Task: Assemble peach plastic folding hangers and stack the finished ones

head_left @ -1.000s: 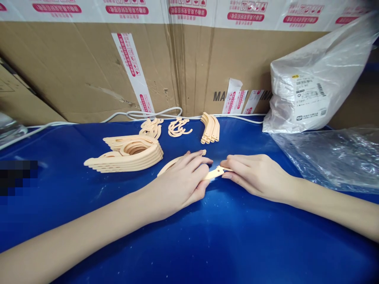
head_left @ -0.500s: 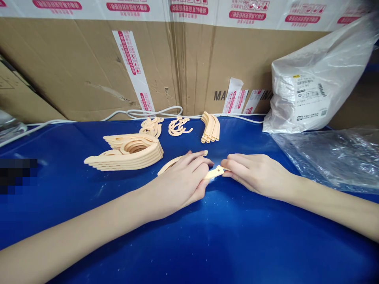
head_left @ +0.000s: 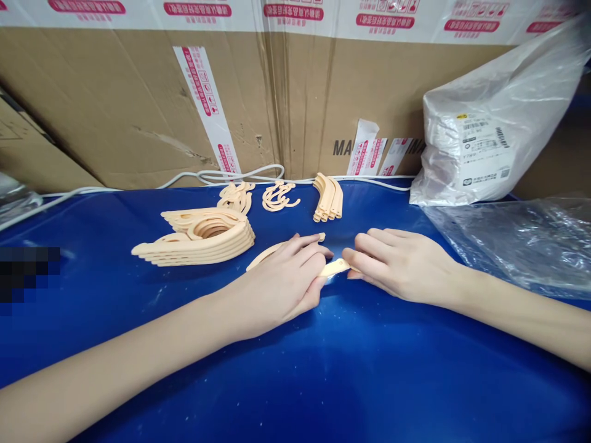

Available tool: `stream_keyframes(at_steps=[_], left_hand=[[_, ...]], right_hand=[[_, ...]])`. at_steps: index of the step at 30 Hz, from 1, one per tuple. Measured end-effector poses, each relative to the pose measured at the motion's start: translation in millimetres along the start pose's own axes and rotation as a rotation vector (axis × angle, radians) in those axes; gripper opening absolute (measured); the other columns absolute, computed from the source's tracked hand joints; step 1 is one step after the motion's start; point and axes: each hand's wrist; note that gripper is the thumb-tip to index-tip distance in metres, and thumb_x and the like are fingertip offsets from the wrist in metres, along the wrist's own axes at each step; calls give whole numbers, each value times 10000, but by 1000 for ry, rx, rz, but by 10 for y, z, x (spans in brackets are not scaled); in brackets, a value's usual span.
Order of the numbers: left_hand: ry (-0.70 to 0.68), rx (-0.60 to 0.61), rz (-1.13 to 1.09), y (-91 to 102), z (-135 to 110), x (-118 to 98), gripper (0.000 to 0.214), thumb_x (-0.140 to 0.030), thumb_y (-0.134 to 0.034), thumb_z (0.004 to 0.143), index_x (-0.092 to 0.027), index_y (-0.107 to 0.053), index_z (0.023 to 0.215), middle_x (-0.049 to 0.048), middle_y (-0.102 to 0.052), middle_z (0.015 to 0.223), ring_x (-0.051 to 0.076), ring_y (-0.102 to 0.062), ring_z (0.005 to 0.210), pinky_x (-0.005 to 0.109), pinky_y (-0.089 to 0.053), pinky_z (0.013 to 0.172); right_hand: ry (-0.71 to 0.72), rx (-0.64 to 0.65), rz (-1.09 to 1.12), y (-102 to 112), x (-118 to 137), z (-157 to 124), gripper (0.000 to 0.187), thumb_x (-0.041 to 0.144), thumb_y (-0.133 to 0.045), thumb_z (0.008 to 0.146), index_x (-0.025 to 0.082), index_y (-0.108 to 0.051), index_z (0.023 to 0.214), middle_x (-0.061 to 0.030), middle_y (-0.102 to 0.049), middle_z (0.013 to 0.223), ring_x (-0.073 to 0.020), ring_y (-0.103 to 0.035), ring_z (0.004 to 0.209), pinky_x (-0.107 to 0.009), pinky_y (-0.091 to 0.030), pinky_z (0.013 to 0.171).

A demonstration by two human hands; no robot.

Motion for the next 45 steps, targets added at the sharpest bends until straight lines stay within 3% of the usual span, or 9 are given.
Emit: stream_keyframes(at_steps=[4, 10, 12, 17, 21, 30, 39, 45], left_hand=[[-7, 3, 1, -6, 8, 7, 299, -209, -311, 980, -93, -565, 1088, 144, -587, 1273, 298, -402, 1340, 515, -361, 1112], [-2, -12, 18, -17, 8, -16, 339, -219, -291, 985, -83, -545, 1164, 134, -589, 1265, 286, -405, 1338, 505, -360, 1118], [-3, -25, 19, -22, 7, -23, 338, -217, -300, 986, -80, -528, 1194, 136, -587, 1266, 290, -402, 1340, 510, -371, 1108], [-6, -37, 29, -34, 5, -22, 336, -207, -317, 980, -58, -517, 1205, 154, -573, 1276, 305, -423, 1321, 519, -393, 1088], [0, -28, 36, -40, -3, -17, 327, -209, -314, 979, -73, -530, 1184, 139, -579, 1275, 294, -415, 1330, 509, -378, 1105], [-18, -28, 31, -36, -16, -14, 274, -210, -317, 978, -97, -553, 1057, 140, -588, 1265, 294, -416, 1331, 513, -360, 1118], [-16, -25, 26, -54, -17, -3, 271, -218, -307, 981, -117, -539, 1078, 134, -589, 1267, 282, -420, 1328, 504, -364, 1113], [-8, -15, 28, -46, -14, -5, 285, -221, -297, 986, -116, -540, 1092, 134, -583, 1275, 274, -417, 1331, 499, -352, 1121]], right_hand=[[-40, 13, 97, -15, 1, -6, 342, 352, -330, 1015, 155, -591, 913, -24, -544, 723, -161, -474, 638, -293, -344, 590], [-293, 162, 683, 15, 52, -2, 354, 354, -292, 1027, 163, -536, 857, -2, -568, 748, -108, -512, 614, -237, -365, 590], [-350, 201, 812, 50, 53, 10, 360, 372, -312, 1022, 171, -521, 808, 11, -563, 726, -103, -505, 605, -234, -355, 588], [-522, 273, 1046, 119, 29, 36, 263, 386, -423, 985, 189, -571, 893, 31, -583, 731, -112, -515, 641, -235, -364, 611], [-512, 261, 1000, 117, 45, 36, 263, 371, -447, 977, 180, -566, 841, 28, -574, 727, -108, -505, 636, -239, -354, 621], [-353, 204, 710, 59, 79, 24, 348, 395, -310, 1016, 173, -513, 842, -5, -555, 746, -113, -494, 595, -243, -347, 575], [-212, 117, 418, -24, 67, -4, 378, 375, -275, 1025, 168, -503, 807, -3, -542, 697, -116, -490, 555, -240, -356, 539], [-202, 97, 381, -28, 63, -2, 391, 375, -271, 1026, 166, -500, 786, 2, -532, 677, -113, -484, 539, -238, -352, 529]])
Point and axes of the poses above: each hand's wrist, its own z-axis towards the middle knuckle, its own y-axis out of the back of the hand, x = y × z
